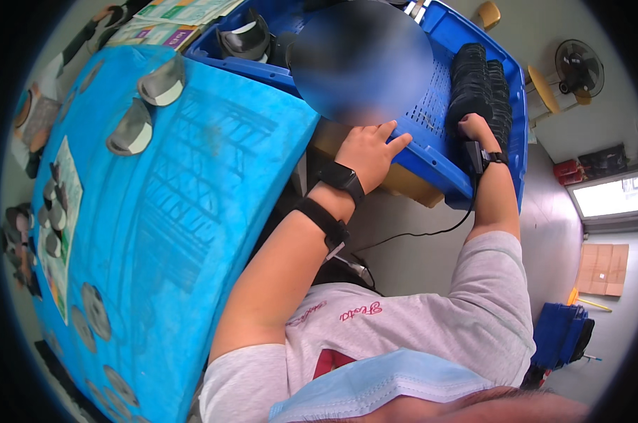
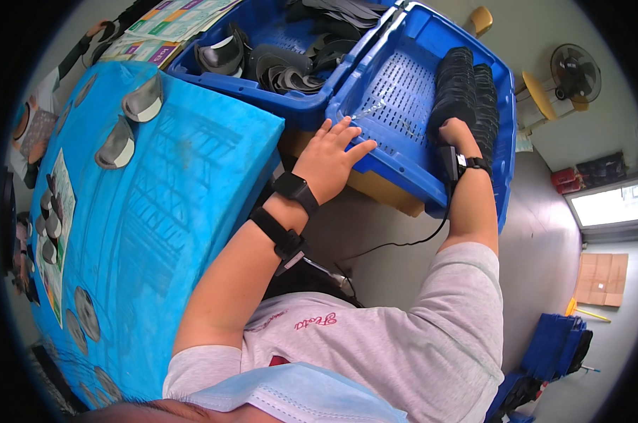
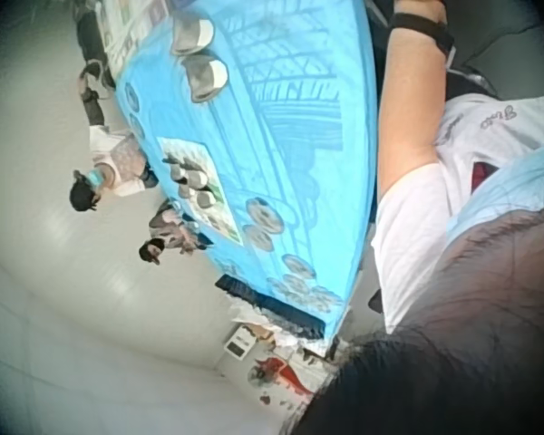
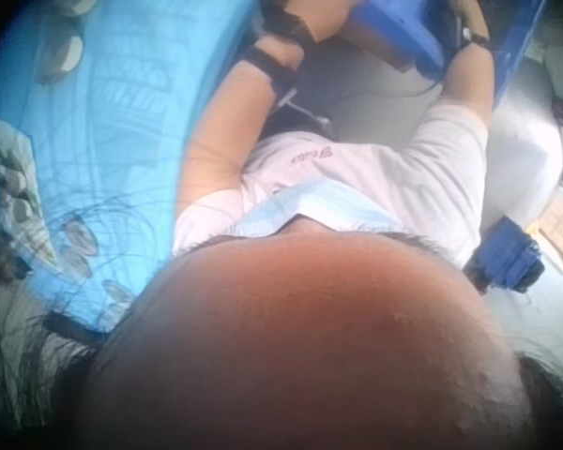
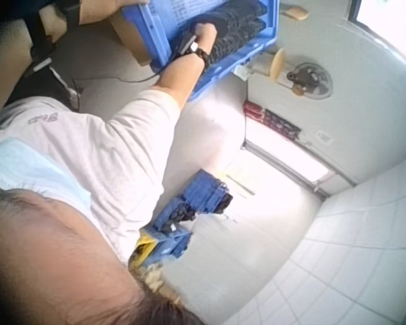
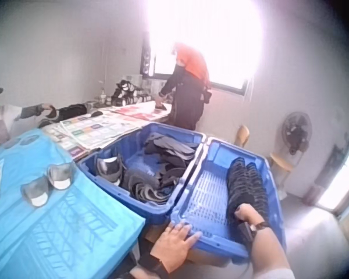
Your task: The worker is assembling and aligning internal shoe components and linings at a production table.
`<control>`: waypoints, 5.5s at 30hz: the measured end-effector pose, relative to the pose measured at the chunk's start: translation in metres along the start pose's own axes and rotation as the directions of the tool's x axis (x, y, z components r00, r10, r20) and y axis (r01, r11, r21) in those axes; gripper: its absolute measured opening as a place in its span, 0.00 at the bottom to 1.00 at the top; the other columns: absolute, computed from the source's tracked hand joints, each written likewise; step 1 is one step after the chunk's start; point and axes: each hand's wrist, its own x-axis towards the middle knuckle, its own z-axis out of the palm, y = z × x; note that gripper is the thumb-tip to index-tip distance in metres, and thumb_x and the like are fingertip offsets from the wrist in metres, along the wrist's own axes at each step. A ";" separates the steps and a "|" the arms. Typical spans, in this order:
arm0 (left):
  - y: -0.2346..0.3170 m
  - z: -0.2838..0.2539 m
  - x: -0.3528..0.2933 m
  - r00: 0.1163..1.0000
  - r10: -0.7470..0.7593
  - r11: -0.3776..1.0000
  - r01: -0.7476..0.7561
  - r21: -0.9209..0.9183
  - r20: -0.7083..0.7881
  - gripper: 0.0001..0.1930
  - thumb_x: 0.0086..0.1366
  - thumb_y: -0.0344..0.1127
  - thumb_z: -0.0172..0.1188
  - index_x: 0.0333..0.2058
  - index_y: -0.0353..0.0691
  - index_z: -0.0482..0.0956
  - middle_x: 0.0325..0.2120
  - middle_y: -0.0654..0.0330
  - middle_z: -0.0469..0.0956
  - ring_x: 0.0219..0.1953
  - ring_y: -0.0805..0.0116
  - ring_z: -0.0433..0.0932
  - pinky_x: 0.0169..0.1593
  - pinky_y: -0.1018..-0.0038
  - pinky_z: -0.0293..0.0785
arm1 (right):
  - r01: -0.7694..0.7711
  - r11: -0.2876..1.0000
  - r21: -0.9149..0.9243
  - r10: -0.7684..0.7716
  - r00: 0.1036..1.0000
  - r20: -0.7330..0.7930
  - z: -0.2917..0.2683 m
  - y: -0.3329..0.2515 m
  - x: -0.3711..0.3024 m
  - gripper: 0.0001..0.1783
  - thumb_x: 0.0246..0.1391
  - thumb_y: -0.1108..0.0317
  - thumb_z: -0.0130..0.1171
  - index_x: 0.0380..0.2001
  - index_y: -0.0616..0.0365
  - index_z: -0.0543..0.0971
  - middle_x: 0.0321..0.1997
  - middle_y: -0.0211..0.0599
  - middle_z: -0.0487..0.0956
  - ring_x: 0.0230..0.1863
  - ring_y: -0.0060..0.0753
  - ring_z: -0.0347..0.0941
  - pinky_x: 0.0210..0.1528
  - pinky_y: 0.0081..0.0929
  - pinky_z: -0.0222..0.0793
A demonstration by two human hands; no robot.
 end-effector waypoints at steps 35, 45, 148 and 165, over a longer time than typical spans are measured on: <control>0.008 0.001 0.003 0.998 -0.033 0.988 0.024 0.155 0.054 0.21 0.52 0.27 0.45 0.46 0.53 0.67 0.44 0.58 0.67 0.54 0.61 0.58 0.57 0.65 0.50 | 0.236 0.916 0.324 -0.197 0.969 -0.148 -0.002 0.008 0.012 0.12 0.52 0.70 0.45 0.40 0.56 0.73 0.25 0.27 0.71 0.23 0.21 0.66 0.28 0.19 0.63; 0.005 0.001 -0.002 0.997 -0.024 0.972 0.006 0.235 0.076 0.24 0.54 0.29 0.44 0.50 0.60 0.60 0.48 0.60 0.63 0.55 0.63 0.57 0.55 0.63 0.52 | 0.529 0.832 0.166 -0.221 0.592 -0.775 -0.099 -0.082 -0.176 0.15 0.52 0.60 0.47 0.42 0.53 0.73 0.39 0.38 0.74 0.37 0.27 0.69 0.41 0.20 0.62; -0.027 -0.471 -0.442 0.155 -0.695 0.713 0.276 -0.644 -0.703 0.12 0.61 0.37 0.42 0.36 0.35 0.68 0.29 0.62 0.69 0.33 0.74 0.67 0.41 0.78 0.63 | 0.341 0.386 0.857 -0.852 0.487 0.190 0.151 -0.560 -0.247 0.07 0.51 0.65 0.49 0.25 0.56 0.68 0.22 0.26 0.66 0.25 0.18 0.65 0.30 0.19 0.68; -0.326 -0.446 -0.531 0.098 -0.801 0.021 0.991 0.135 -0.590 0.15 0.54 0.40 0.47 0.30 0.34 0.75 0.26 0.47 0.74 0.32 0.51 0.73 0.37 0.64 0.66 | 0.113 0.352 0.929 -0.886 0.360 0.291 0.164 -0.525 -0.216 0.07 0.52 0.69 0.47 0.26 0.62 0.68 0.26 0.32 0.70 0.30 0.22 0.69 0.34 0.21 0.71</control>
